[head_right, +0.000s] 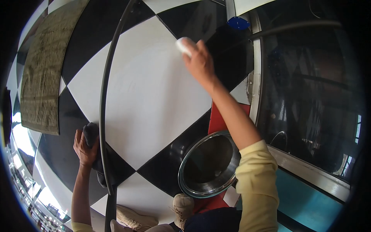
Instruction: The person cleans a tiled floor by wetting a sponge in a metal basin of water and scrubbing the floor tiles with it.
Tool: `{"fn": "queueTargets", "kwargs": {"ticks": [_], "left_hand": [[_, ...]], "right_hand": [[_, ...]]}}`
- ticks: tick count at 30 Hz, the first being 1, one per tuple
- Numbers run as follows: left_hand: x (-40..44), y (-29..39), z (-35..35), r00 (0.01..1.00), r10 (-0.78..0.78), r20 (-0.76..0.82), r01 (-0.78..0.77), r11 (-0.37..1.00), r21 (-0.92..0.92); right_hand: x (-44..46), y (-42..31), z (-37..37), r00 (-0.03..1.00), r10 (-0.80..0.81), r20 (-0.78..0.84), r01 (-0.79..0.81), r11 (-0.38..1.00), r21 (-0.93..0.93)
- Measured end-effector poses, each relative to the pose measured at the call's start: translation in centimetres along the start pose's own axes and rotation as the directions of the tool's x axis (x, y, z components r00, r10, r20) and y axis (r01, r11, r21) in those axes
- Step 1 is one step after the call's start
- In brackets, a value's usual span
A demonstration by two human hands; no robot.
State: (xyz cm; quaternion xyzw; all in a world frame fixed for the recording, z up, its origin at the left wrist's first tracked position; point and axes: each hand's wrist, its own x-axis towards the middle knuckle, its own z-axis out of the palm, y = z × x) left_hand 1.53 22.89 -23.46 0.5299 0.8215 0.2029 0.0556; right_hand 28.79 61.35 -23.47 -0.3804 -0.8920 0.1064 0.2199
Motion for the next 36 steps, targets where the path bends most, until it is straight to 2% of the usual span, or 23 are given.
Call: {"fn": "queueTargets", "kwargs": {"ticks": [1, 2, 4, 5, 8, 10, 12, 14, 15, 19, 22, 23, 26, 28, 30, 32, 33, 36], "left_hand": [[-0.3, -0.5, 0.0, 0.999, -0.031, 0.045, 0.03, 1.0, 0.005], [-0.5, -0.7, 0.0, 0.994, -0.059, 0.088, 0.058, 0.998, 0.008], [-0.5, -0.7, 0.1, 0.996, -0.05, 0.069, 0.049, 0.999, 0.009], [-0.6, -0.7, 0.1, 0.997, -0.049, 0.062, 0.048, 0.999, 0.012], [-0.6, -0.8, 0.2, 0.997, -0.047, 0.061, 0.047, 0.999, -0.005], [-0.6, -0.9, 0.2, 0.996, -0.049, 0.073, 0.05, 0.999, -0.011], [-0.2, -0.6, 0.2, 0.999, -0.026, 0.041, 0.027, 0.999, -0.018], [0.0, 0.0, 0.0, 1.0, 0.01, -0.022, -0.01, 1.0, -0.015], [0.1, -0.1, 0.0, 1.0, 0.007, -0.023, -0.007, 1.0, -0.015], [0.0, -0.1, 0.2, 1.0, -0.003, -0.01, 0.002, 1.0, -0.015], [0.1, 0.0, 0.0, 1.0, 0.003, -0.022, -0.003, 1.0, -0.016], [0.0, 0.0, 0.0, 1.0, 0.004, -0.027, -0.004, 1.0, -0.015], [0.0, -0.2, 0.1, 1.0, -0.002, -0.001, 0.002, 1.0, -0.017], [0.0, -0.1, 0.1, 1.0, 0.003, -0.01, -0.003, 1.0, -0.016], [0.2, 0.0, 0.1, 1.0, 0.011, -0.026, -0.011, 1.0, -0.016], [0.0, 0.0, 0.1, 0.999, 0.011, -0.04, -0.012, 1.0, -0.014], [-0.1, -0.2, 0.1, 1.0, 0.007, -0.026, -0.007, 1.0, -0.004], [-0.4, -0.8, 0.3, 1.0, -0.012, 0.028, 0.012, 1.0, 0.005]], "right_hand": [[1.3, 0.4, -0.3, 0.998, 0.034, -0.05, -0.037, 0.998, -0.054], [1.1, 0.3, -0.5, 0.999, 0.034, -0.013, -0.035, 0.998, -0.044], [0.4, -1.1, -0.4, 0.998, 0.02, 0.059, -0.019, 1.0, -0.023], [-1.2, -2.3, -0.2, 0.993, -0.076, 0.091, 0.074, 0.997, 0.028], [-0.9, -1.0, 0.0, 0.994, -0.109, 0.02, 0.107, 0.993, 0.057], [1.3, 0.0, -0.4, 0.999, 0.049, 0.001, -0.049, 0.998, -0.047], [1.6, -0.3, -0.4, 0.998, 0.066, 0.007, -0.065, 0.996, -0.061], [-0.9, -2.6, -0.7, 0.988, -0.027, 0.152, 0.023, 0.999, 0.026], [-2.0, -3.4, -0.7, 0.99, -0.086, 0.116, 0.082, 0.996, 0.036], [1.0, 0.4, -0.8, 0.998, 0.057, 0.011, -0.057, 0.997, -0.053], [0.0, -1.1, -0.7, 0.997, -0.006, 0.083, 0.007, 1.0, -0.007], [-1.2, -2.1, -0.4, 0.991, -0.076, 0.109, 0.074, 0.997, 0.016], [-1.1, -0.5, -0.2, 0.995, -0.099, 0.023, 0.098, 0.995, 0.019], [0.9, 0.8, -0.7, 0.996, 0.084, 0.01, -0.084, 0.995, -0.048], [0.7, 0.5, -1.0, 0.997, 0.08, 0.018, -0.079, 0.995, -0.062], [-2.2, -1.3, -1.4, 0.99, -0.05, 0.131, 0.048, 0.999, 0.02], [-3.4, -2.0, -1.8, 0.988, -0.058, 0.144, 0.051, 0.997, 0.052], [-2.3, 1.3, -2.1, 0.996, 0.086, 0.038, -0.085, 0.996, -0.012]]}}
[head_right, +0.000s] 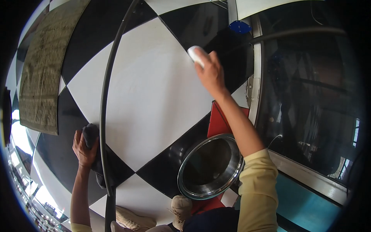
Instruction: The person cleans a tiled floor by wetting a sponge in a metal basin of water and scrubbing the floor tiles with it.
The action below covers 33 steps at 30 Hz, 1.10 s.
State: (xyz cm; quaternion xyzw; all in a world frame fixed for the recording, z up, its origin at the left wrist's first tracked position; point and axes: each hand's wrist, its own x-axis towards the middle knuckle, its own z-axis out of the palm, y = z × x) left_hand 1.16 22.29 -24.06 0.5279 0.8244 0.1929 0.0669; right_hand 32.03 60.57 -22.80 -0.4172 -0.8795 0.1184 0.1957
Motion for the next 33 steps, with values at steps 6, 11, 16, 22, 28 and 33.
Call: {"fn": "queueTargets", "kwargs": {"ticks": [6, 11, 16, 22, 28, 33], "left_hand": [[0.4, 0.8, -0.3, 0.999, 0.01, -0.044, -0.012, 0.999, -0.03], [0.3, 0.3, -0.3, 0.999, 0.035, -0.026, -0.035, 0.999, -0.011], [0.2, 0.5, -0.2, 0.999, 0.01, -0.043, -0.011, 1.0, -0.026], [0.6, 0.7, -0.2, 0.998, 0.039, -0.056, -0.039, 0.999, -0.009], [0.5, 0.4, -0.1, 0.991, 0.096, -0.098, -0.093, 0.995, 0.036], [0.5, 0.6, -0.2, 0.999, 0.03, -0.042, -0.031, 0.999, -0.011]], "right_hand": [[-0.9, -2.0, 0.2, 0.993, -0.104, 0.061, 0.1, 0.993, 0.06], [1.8, 0.1, -0.1, 0.998, 0.064, -0.001, -0.064, 0.998, -0.025], [-2.5, 0.6, -1.4, 0.995, -0.086, 0.04, 0.085, 0.996, 0.031], [-4.8, -1.2, -2.3, 0.98, -0.143, 0.135, 0.14, 0.99, 0.029], [-3.2, -0.5, -1.9, 0.996, -0.019, 0.085, 0.015, 0.999, 0.046], [-2.7, -1.2, -0.7, 0.99, -0.116, 0.085, 0.109, 0.991, 0.084]]}}
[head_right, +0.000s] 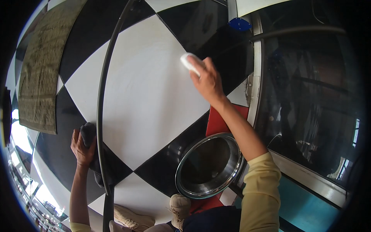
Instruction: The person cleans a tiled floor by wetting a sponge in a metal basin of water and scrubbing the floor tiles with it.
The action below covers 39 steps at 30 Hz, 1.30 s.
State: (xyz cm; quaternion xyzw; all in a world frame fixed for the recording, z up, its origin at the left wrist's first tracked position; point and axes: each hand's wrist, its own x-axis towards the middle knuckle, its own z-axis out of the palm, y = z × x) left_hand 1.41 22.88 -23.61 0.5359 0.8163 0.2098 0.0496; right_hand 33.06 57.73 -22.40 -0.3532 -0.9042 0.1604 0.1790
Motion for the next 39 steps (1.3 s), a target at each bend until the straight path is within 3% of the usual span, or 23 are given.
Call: {"fn": "queueTargets", "kwargs": {"ticks": [2, 6, 10, 14, 17, 19, 21, 24, 28, 32, 36, 39], "left_hand": [[0.0, -0.1, 0.0, 0.999, 0.031, -0.024, -0.031, 0.999, 0.027], [-0.1, 0.0, 0.0, 1.0, -0.004, 0.001, 0.004, 1.0, -0.002], [0.0, 0.1, 0.0, 1.0, 0.012, -0.006, -0.012, 1.0, 0.006], [-0.4, -0.5, 0.0, 0.998, -0.038, 0.043, 0.037, 0.999, 0.016], [-0.4, -0.5, -0.1, 0.994, -0.068, 0.086, 0.069, 0.998, -0.009], [-0.5, -0.6, 0.0, 0.997, -0.044, 0.059, 0.044, 0.999, 0.002], [-0.3, -0.5, 0.1, 0.998, -0.039, 0.052, 0.039, 0.999, -0.008], [-0.5, -0.4, -0.1, 0.995, -0.064, 0.074, 0.066, 0.997, -0.025], [-0.3, -0.4, 0.0, 0.998, -0.043, 0.056, 0.044, 0.999, -0.011], [-0.3, -0.3, 0.0, 0.998, -0.039, 0.043, 0.04, 0.999, -0.015], [-0.4, -0.5, 0.1, 0.998, -0.043, 0.047, 0.043, 0.999, 0.0], [0.1, 0.1, 0.0, 1.0, -0.028, 0.007, 0.028, 1.0, -0.009]], "right_hand": [[1.2, -0.2, 0.1, 0.994, 0.094, -0.046, -0.095, 0.996, -0.002], [-0.2, -3.2, 1.0, 0.992, -0.117, 0.045, 0.118, 0.993, -0.027], [3.7, -0.5, 0.9, 0.991, 0.125, -0.048, -0.127, 0.99, -0.056], [1.2, -5.3, 2.1, 0.988, -0.138, 0.074, 0.138, 0.99, 0.01], [3.4, -2.8, 2.2, 0.999, -0.053, -0.012, 0.053, 0.997, -0.048], [5.8, -1.3, 1.6, 0.993, 0.086, -0.076, -0.095, 0.988, -0.124], [5.4, -2.0, 1.9, 0.996, 0.086, -0.024, -0.089, 0.988, -0.123], [2.5, -4.3, 2.2, 0.986, -0.158, 0.059, 0.164, 0.979, -0.117], [6.6, -0.6, 1.5, 0.993, 0.082, -0.079, -0.095, 0.98, -0.174], [3.8, -4.0, 1.8, 0.998, -0.064, 0.03, 0.068, 0.985, -0.158], [5.9, -0.2, 1.5, 0.994, 0.094, -0.06, -0.102, 0.983, -0.155], [5.6, -1.4, 1.5, 0.999, 0.042, -0.03, -0.047, 0.978, -0.204]]}}
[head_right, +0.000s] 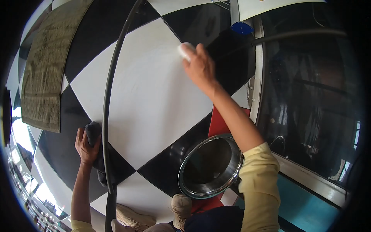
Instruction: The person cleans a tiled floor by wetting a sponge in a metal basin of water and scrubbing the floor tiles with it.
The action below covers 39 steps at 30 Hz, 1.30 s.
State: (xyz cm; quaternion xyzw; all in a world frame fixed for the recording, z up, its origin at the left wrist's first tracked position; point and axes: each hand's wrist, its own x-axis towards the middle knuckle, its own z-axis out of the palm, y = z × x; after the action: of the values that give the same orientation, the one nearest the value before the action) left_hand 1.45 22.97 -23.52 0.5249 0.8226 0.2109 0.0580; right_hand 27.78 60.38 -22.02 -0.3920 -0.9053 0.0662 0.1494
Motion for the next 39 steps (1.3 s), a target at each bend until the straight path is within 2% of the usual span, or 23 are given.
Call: {"fn": "queueTargets", "kwargs": {"ticks": [1, 4, 5, 8, 9, 12, 14, 16, 18, 19, 22, 23, 27, 31, 34, 35, 38, 39], "left_hand": [[0.0, 0.0, 0.0, 1.0, 0.0, 0.005, 0.0, 1.0, 0.002], [-0.1, 0.1, 0.0, 1.0, -0.002, 0.005, 0.002, 1.0, 0.004], [0.0, 0.1, 0.0, 1.0, 0.003, 0.002, -0.003, 1.0, 0.007], [0.0, 0.1, -0.1, 1.0, 0.016, -0.001, -0.016, 1.0, 0.006], [0.1, 0.1, -0.1, 1.0, 0.019, -0.005, -0.019, 1.0, 0.008], [-0.1, 0.2, -0.1, 1.0, 0.015, -0.005, -0.015, 1.0, 0.011], [0.1, 0.2, -0.1, 1.0, 0.015, -0.002, -0.015, 1.0, 0.012], [0.2, 0.2, -0.1, 0.999, 0.043, -0.024, -0.042, 0.999, 0.02], [0.1, 0.1, -0.1, 0.999, 0.037, -0.024, -0.037, 0.999, 0.021], [0.1, -0.1, 0.0, 1.0, 0.021, -0.011, -0.021, 1.0, 0.018], [-0.1, 0.1, 0.0, 0.999, 0.032, -0.02, -0.031, 0.999, 0.027], [0.1, 0.1, -0.1, 0.998, 0.049, -0.033, -0.048, 0.998, 0.033], [-0.1, -0.2, 0.1, 1.0, -0.002, 0.004, 0.002, 1.0, 0.0], [-0.3, -0.4, 0.2, 1.0, -0.002, 0.021, 0.002, 1.0, -0.003], [-0.4, -0.5, 0.1, 0.999, -0.015, 0.037, 0.016, 1.0, -0.008], [-0.5, -0.6, 0.1, 0.998, -0.029, 0.048, 0.03, 1.0, -0.01], [-0.4, -0.6, 0.2, 0.999, -0.014, 0.037, 0.014, 1.0, -0.006], [-0.4, -0.6, 0.1, 0.999, -0.013, 0.038, 0.013, 1.0, -0.013]], "right_hand": [[-1.1, -1.0, 0.0, 0.997, -0.077, 0.019, 0.076, 0.997, 0.028], [-0.4, 0.3, -0.2, 1.0, -0.021, 0.012, 0.02, 0.996, 0.082], [0.6, 0.7, -0.4, 0.997, 0.075, 0.031, -0.076, 0.997, 0.026], [0.9, 0.0, 0.0, 0.999, 0.055, 0.001, -0.055, 0.998, 0.017], [-0.1, -0.9, 0.3, 1.0, -0.024, 0.011, 0.024, 1.0, 0.015], [-0.3, -0.3, 0.4, 0.999, -0.029, 0.021, 0.027, 0.998, 0.05], [1.7, 0.9, -0.1, 0.997, 0.07, -0.027, -0.071, 0.997, -0.006], [1.6, 0.7, 0.1, 0.999, 0.012, -0.05, -0.012, 1.0, -0.014], [-0.2, -1.2, 0.1, 0.995, -0.092, 0.022, 0.092, 0.996, -0.001], [-0.8, -1.5, 0.0, 0.995, -0.093, 0.039, 0.091, 0.994, 0.053], [1.7, 0.6, -0.2, 0.998, 0.057, 0.024, -0.057, 0.998, 0.003], [2.2, 1.0, 0.0, 0.998, 0.055, 0.001, -0.055, 0.998, -0.025], [-0.6, -1.4, 0.2, 0.994, -0.107, 0.024, 0.106, 0.994, 0.015], [2.0, 0.7, -0.3, 0.999, 0.037, -0.012, -0.037, 0.999, -0.02], [1.5, -0.9, -0.5, 0.999, 0.017, 0.045, -0.016, 1.0, -0.021], [0.5, -1.6, -0.6, 0.996, -0.046, 0.07, 0.047, 0.999, -0.01], [1.0, -0.1, -1.0, 0.998, 0.001, 0.07, -0.001, 1.0, -0.002], [2.1, 0.7, -1.3, 0.993, 0.089, 0.081, -0.086, 0.996, -0.031]]}}
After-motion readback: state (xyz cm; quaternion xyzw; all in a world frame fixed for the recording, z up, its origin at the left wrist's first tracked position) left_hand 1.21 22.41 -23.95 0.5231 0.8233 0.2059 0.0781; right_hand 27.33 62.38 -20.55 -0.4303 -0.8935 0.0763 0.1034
